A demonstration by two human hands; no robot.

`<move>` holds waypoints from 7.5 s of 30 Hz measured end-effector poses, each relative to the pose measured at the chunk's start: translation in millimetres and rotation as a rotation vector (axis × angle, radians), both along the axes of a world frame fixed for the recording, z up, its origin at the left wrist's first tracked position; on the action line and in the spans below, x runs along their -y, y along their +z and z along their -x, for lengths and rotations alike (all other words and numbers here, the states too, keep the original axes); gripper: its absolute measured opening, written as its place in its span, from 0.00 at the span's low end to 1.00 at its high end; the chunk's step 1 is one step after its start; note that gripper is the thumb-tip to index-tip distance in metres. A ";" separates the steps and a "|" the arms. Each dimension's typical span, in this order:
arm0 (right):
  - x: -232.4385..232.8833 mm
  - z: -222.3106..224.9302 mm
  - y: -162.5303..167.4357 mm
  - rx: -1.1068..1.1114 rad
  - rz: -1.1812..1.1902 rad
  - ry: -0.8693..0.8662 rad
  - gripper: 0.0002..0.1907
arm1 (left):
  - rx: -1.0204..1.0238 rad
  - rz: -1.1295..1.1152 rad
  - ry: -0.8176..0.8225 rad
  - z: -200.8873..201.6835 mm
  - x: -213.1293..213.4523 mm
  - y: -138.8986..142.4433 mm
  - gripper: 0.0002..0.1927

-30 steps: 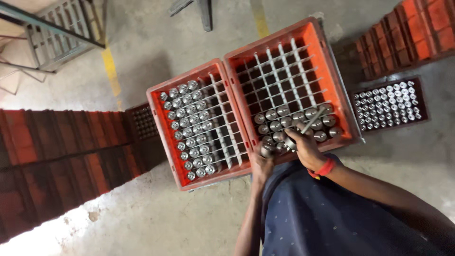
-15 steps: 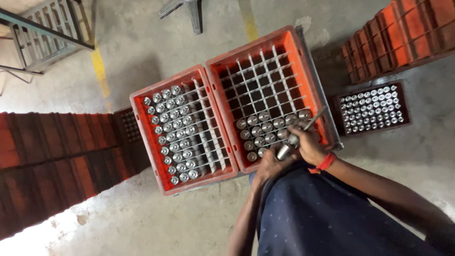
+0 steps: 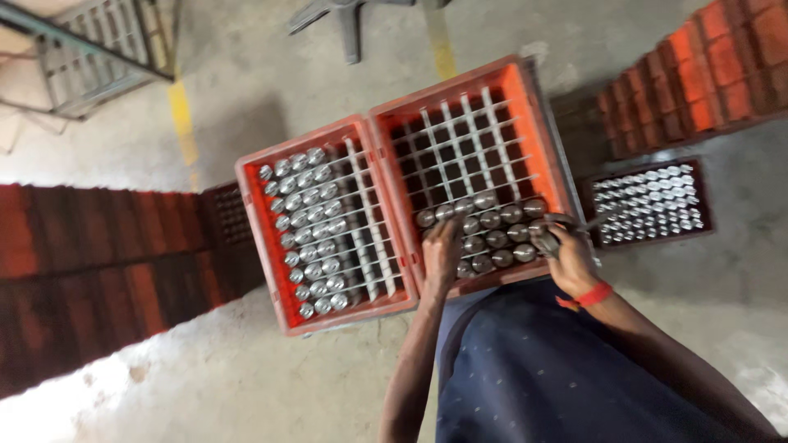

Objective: The person transfers small metallic cylindrical parts from a red crate on the left to a red crate on the right, placing them into a white grid insert. The person uses both hands to pick and place the parts one by one.

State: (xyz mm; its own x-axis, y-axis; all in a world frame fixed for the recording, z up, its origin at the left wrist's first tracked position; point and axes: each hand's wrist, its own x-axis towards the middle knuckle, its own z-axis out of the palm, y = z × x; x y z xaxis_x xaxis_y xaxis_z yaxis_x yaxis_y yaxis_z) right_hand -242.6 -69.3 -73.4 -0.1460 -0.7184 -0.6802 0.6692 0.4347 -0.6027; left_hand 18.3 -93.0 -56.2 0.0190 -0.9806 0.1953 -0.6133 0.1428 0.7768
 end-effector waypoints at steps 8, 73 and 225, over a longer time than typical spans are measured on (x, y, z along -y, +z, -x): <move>-28.1 -21.0 -21.2 0.053 0.142 0.046 0.03 | 0.562 -0.001 0.560 -195.4 16.1 -5.5 0.21; -38.2 -40.8 -3.8 0.026 0.161 0.052 0.05 | 0.505 -0.223 0.489 -210.2 61.9 10.0 0.26; 1.1 -125.9 57.3 -0.180 0.470 0.579 0.05 | -0.237 -0.711 -0.022 5.3 -70.6 47.8 0.24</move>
State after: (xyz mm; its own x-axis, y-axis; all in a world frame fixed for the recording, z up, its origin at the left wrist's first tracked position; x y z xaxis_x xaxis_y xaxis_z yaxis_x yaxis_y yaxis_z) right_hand -116.7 -70.4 -16.1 0.2624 -0.9218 -0.2854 0.2870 0.3569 -0.8889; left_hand 13.1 -22.4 -8.4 -0.0394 -0.8692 -0.4929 -0.4207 -0.4330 0.7972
